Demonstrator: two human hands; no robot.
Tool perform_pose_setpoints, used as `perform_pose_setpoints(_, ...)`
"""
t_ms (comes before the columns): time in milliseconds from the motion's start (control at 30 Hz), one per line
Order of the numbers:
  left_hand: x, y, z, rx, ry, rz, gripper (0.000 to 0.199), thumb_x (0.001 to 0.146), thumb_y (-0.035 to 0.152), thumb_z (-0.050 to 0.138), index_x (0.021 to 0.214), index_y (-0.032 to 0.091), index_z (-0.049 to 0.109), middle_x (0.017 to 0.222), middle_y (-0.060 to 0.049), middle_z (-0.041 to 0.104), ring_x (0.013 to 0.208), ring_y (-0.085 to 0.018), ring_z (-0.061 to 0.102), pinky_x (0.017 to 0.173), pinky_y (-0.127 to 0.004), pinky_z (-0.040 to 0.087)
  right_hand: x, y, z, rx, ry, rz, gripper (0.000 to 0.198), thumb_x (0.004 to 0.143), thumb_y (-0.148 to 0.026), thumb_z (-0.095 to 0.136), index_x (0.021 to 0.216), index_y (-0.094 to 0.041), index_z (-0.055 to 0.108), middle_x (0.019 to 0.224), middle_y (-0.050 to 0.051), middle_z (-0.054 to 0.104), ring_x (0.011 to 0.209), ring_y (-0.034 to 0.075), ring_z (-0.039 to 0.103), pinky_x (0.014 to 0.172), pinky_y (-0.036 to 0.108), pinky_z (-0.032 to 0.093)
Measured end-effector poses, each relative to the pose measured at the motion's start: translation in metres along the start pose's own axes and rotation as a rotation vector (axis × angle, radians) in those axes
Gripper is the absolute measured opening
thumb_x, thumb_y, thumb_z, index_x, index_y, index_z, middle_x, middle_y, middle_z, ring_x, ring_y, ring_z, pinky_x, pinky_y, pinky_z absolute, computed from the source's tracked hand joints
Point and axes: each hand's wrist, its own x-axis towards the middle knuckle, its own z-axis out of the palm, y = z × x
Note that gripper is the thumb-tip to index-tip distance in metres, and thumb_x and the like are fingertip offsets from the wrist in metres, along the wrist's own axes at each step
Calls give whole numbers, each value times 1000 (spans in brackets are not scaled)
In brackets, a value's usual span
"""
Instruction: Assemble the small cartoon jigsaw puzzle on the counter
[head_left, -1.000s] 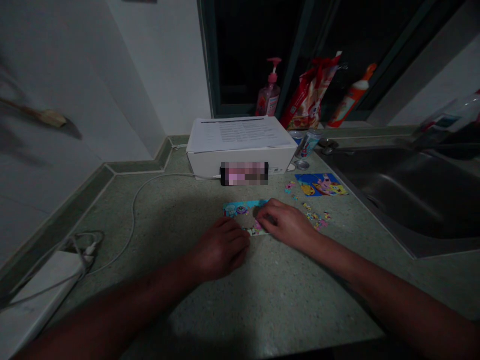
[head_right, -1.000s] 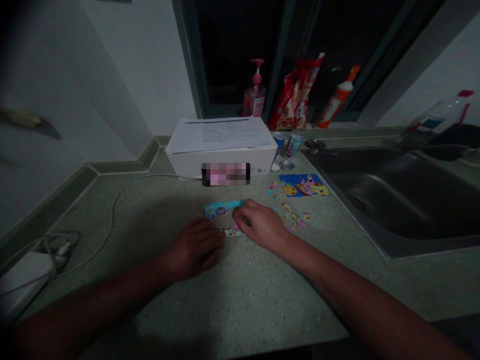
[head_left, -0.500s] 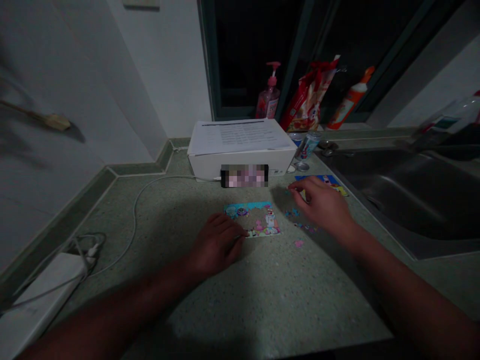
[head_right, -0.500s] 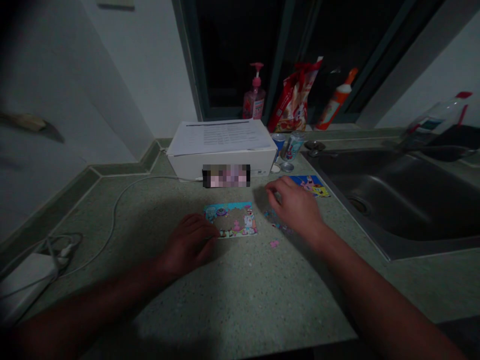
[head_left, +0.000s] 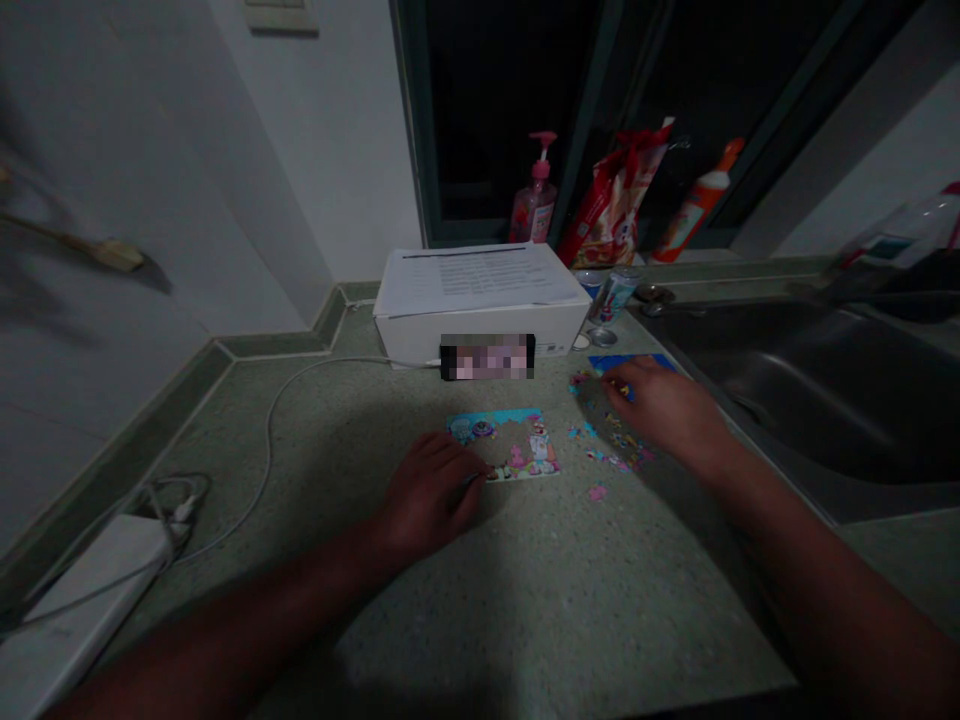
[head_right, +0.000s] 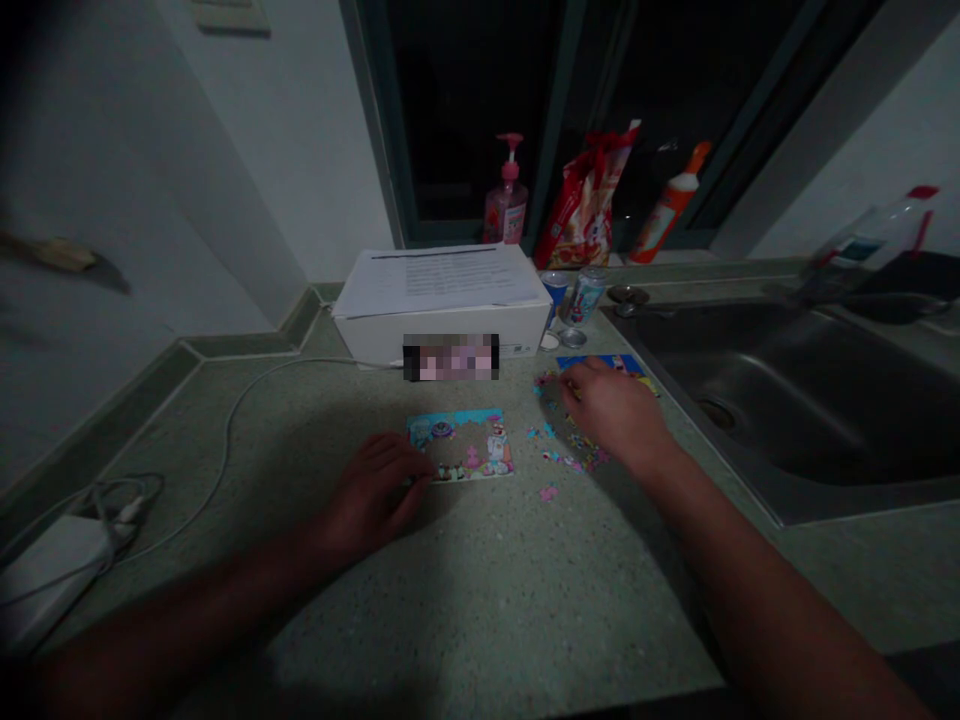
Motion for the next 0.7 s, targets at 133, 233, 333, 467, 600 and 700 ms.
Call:
perform_pose_setpoints(133, 0, 0, 0, 10, -16, -3, 11, 104, 17, 60, 106, 27, 65, 91, -2, 76, 86, -25, 70, 82, -47, 59, 0, 1, 1, -9, -43, -4, 39, 108, -34, 47, 116, -20, 83, 118, 16, 78, 99, 32, 74, 73, 39, 52)
perform_pose_setpoints(233, -1, 0, 0, 4, -24, -22, 15, 102, 15, 62, 107, 28, 66, 92, -1, 76, 88, -26, 70, 84, -48, 60, 1, 2, 3, -24, -54, -6, 40, 108, -35, 46, 118, -21, 82, 120, 16, 78, 99, 32, 74, 72, 39, 52)
perform_pose_setpoints(333, -2, -1, 1, 7, -29, -30, 16, 101, 15, 63, 106, 30, 66, 92, -1, 76, 88, -27, 71, 84, -47, 59, 1, 4, 4, -42, -74, -13, 39, 108, -33, 46, 117, -20, 83, 119, 16, 79, 99, 31, 75, 76, 40, 53)
perform_pose_setpoints(467, -3, 0, 1, -14, -28, -24, 18, 99, 13, 64, 108, 28, 64, 94, -2, 77, 89, -27, 72, 85, -47, 58, 1, -1, -2, -60, -131, -11, 40, 110, -30, 45, 119, -18, 82, 121, 17, 81, 103, 32, 76, 81, 40, 53)
perform_pose_setpoints(600, -2, 1, -1, -1, -43, -44, 19, 99, 14, 66, 109, 29, 63, 94, -2, 77, 90, -28, 72, 86, -47, 59, 1, -11, -8, -84, -204, 15, 40, 111, -28, 44, 119, -19, 82, 121, 16, 82, 103, 31, 78, 78, 37, 51)
perform_pose_setpoints(700, -1, 1, -1, 19, -40, -32, 19, 99, 12, 66, 109, 28, 63, 93, -2, 76, 88, -27, 72, 85, -45, 59, 1, -13, -7, -106, -248, 7, 40, 111, -29, 44, 117, -21, 82, 119, 14, 83, 102, 31, 78, 78, 38, 51)
